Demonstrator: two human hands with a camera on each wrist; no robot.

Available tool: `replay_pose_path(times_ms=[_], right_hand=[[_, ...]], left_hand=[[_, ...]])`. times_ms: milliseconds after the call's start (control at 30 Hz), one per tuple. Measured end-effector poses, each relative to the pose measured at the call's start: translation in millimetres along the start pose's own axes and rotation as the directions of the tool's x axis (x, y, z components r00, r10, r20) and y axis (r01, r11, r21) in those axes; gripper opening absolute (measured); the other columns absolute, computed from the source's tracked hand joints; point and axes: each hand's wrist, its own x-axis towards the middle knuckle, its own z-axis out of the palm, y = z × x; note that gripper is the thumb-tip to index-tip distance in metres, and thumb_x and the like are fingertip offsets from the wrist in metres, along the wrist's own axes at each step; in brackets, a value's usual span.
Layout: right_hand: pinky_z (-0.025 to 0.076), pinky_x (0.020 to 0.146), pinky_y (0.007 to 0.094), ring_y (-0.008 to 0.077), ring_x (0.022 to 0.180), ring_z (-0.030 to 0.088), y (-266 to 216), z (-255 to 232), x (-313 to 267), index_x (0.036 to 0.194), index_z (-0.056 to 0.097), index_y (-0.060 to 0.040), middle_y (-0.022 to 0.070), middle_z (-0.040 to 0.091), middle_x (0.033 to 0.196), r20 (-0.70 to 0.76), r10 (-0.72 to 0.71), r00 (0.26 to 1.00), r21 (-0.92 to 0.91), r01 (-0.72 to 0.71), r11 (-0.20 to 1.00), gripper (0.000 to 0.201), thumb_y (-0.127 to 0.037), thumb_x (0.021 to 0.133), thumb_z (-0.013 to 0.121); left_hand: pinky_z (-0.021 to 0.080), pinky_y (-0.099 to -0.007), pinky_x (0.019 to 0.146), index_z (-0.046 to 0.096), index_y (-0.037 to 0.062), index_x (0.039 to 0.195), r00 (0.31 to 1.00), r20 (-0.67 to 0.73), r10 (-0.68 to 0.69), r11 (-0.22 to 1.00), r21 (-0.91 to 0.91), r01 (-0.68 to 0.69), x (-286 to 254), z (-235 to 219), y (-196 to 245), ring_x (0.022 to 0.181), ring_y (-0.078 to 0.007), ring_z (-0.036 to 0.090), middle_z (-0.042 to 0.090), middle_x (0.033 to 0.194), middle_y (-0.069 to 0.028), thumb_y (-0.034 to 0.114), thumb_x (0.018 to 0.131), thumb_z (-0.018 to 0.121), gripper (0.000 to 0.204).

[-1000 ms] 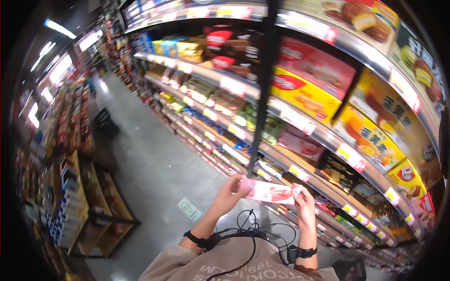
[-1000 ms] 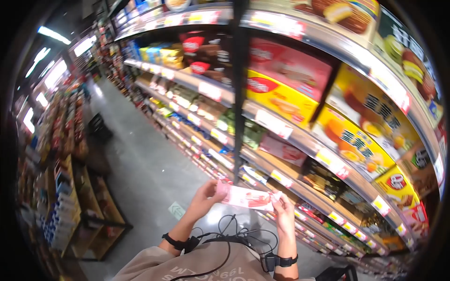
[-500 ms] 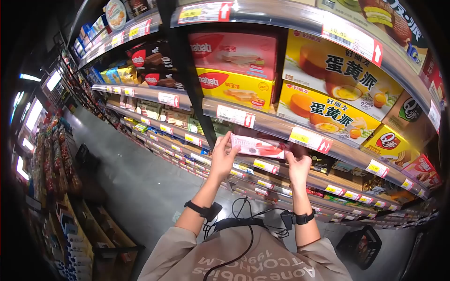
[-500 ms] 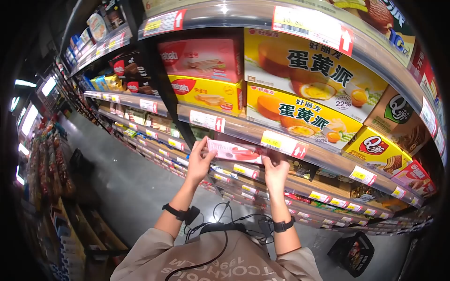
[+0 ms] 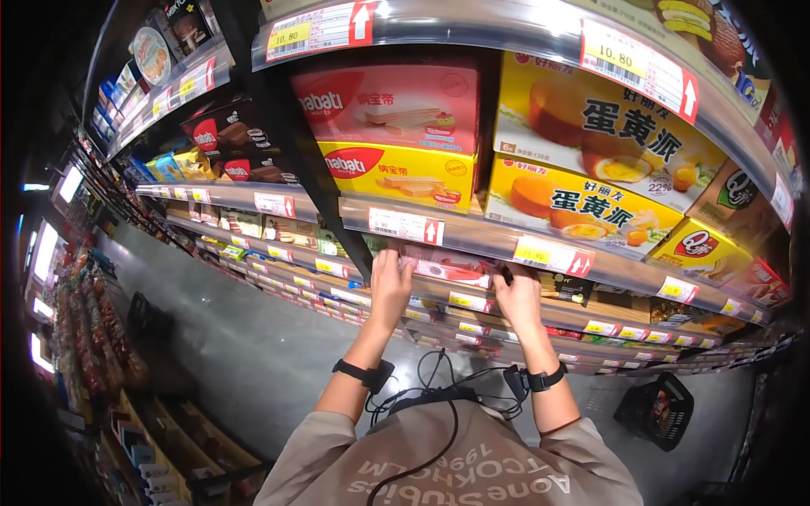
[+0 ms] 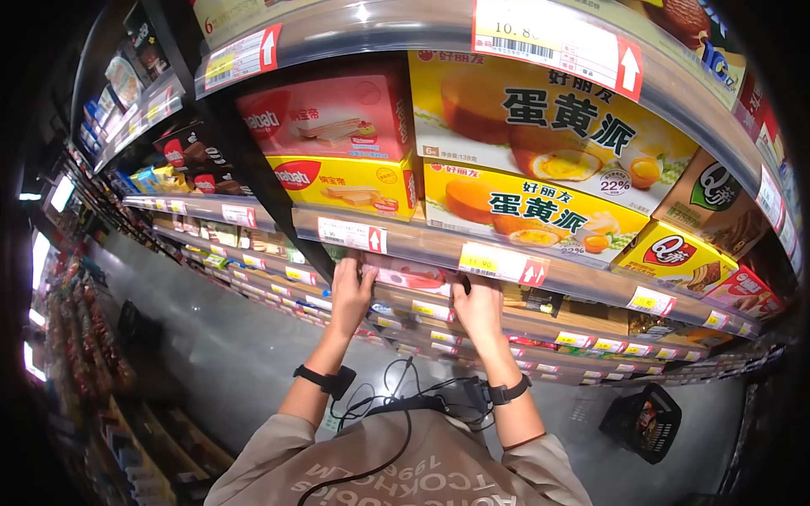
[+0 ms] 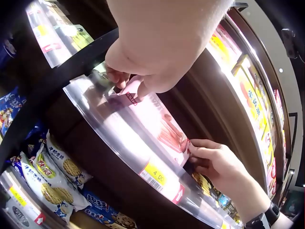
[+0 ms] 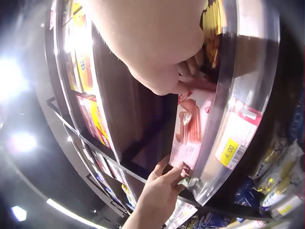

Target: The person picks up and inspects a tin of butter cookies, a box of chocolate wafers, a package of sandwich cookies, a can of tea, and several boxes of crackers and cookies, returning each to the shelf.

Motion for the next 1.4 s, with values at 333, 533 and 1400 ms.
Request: replay_pose_path(times_ms=[333,533,1400], right_hand=[[0.053,0.071,0.0460,0.0380,0.076,0.067,-18,-26,-6,0.105,0.072,-0.0048,0.0198,0.069,0.080,0.082,0.246,0.966,0.054,-0.251,0.967,0.024,-0.018,0.085,0.069],[0.053,0.065,0.0297,0.0172,0.074,0.069,-1,-61,-45,0.114,0.069,-0.0008,0.0126,0.070,0.092,-0.080,0.050,0.996,0.162,-0.037,0.986,0.025,-0.010,0.091,0.069],[0.054,0.069,0.0295,0.0162,0.075,0.070,11,-168,-251,0.111,0.071,0.0012,0.0118,0.073,0.090,-0.199,0.649,0.734,0.219,-0.612,0.760,0.025,-0.014,0.091,0.070]], left_hand=[[0.044,-0.0512,0.095,0.066,0.0031,0.116,0.951,0.239,0.197,0.976,0.045,-0.213,43,-7,40,0.110,-0.0463,0.057,0.065,0.116,-0.0243,0.028,0.089,0.069,0.037],[0.051,-0.0447,0.090,0.063,0.0061,0.123,0.757,0.630,0.174,0.957,0.072,-0.280,112,55,21,0.105,-0.0431,0.063,0.065,0.116,-0.0254,0.035,0.094,0.063,0.041],[0.051,-0.0385,0.091,0.059,0.0062,0.133,0.463,0.879,-0.116,0.955,0.226,-0.190,129,29,57,0.102,-0.0337,0.067,0.068,0.109,-0.0197,0.035,0.095,0.062,0.048]])
